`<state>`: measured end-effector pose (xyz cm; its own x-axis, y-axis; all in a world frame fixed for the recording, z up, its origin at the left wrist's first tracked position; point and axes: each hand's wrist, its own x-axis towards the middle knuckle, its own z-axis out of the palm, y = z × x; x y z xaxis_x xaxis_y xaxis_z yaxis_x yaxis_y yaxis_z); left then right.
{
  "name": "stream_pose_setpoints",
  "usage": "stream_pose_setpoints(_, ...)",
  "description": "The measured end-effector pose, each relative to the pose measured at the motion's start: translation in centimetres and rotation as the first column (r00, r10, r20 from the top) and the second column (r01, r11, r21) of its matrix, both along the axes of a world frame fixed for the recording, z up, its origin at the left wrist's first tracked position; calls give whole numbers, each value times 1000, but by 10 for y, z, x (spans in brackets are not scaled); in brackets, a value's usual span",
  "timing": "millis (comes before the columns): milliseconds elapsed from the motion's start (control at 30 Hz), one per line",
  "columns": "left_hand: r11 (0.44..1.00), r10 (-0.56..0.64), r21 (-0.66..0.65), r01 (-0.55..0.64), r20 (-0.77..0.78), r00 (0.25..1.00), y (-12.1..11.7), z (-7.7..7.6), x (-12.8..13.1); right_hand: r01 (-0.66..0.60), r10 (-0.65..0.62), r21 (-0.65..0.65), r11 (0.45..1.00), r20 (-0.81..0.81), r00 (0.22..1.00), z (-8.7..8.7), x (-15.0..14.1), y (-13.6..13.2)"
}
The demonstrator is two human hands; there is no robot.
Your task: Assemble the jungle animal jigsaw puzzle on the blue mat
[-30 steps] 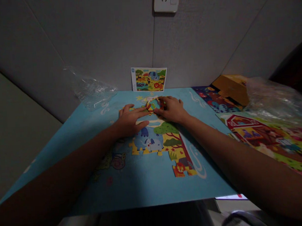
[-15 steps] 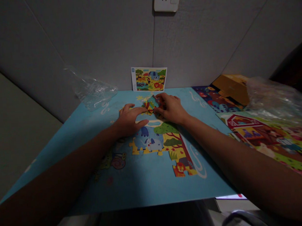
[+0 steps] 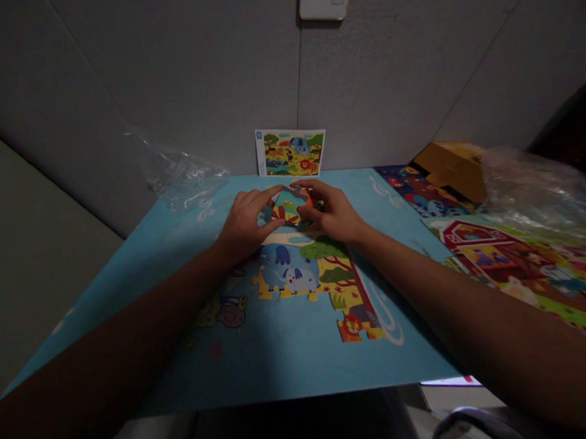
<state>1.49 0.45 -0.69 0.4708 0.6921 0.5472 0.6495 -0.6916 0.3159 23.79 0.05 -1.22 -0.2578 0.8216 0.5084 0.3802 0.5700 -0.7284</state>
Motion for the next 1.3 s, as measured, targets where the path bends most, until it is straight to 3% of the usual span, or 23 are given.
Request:
stream_pose_setpoints(133, 1000, -25, -15, 25, -6, 1000, 2, -3, 0, 93, -96, 24, 995, 193, 977, 3, 4, 0)
stream_pose_setpoints(267, 995, -37, -91, 33, -42, 998, 3, -5, 0, 296, -318, 119, 948, 435, 843, 4, 8, -1)
stream_pose_setpoints(433, 989, -7, -148, 1, -44, 999, 0, -3, 1, 359, -442, 258, 897, 477, 760, 5, 5, -5)
stream_pose_setpoints(567, 982, -12, -188, 1, -57, 998, -1, -4, 2, 298, -395, 264, 917, 518, 758, 8, 5, -6)
stream_pose_setpoints(767, 981, 14, -192, -32, -97, 995, 4, -9, 1, 93, -202, 199, 976, 641, 741, 16, 12, -10)
stream_pose_setpoints(900, 980, 2, -199, -22, -102, 995, 2, -7, 2, 49, -159, 184, 982, 656, 738, 19, 12, -11)
stream_pose_setpoints(1133, 983, -60, -177, 50, -55, 997, -2, -4, 6, 51, -106, 137, 989, 426, 898, 19, 5, -11)
stream_pose_setpoints(1300, 989, -53, -128, 72, 147, 988, -6, 0, 7, 33, -62, 110, 993, 268, 961, 19, -3, -19)
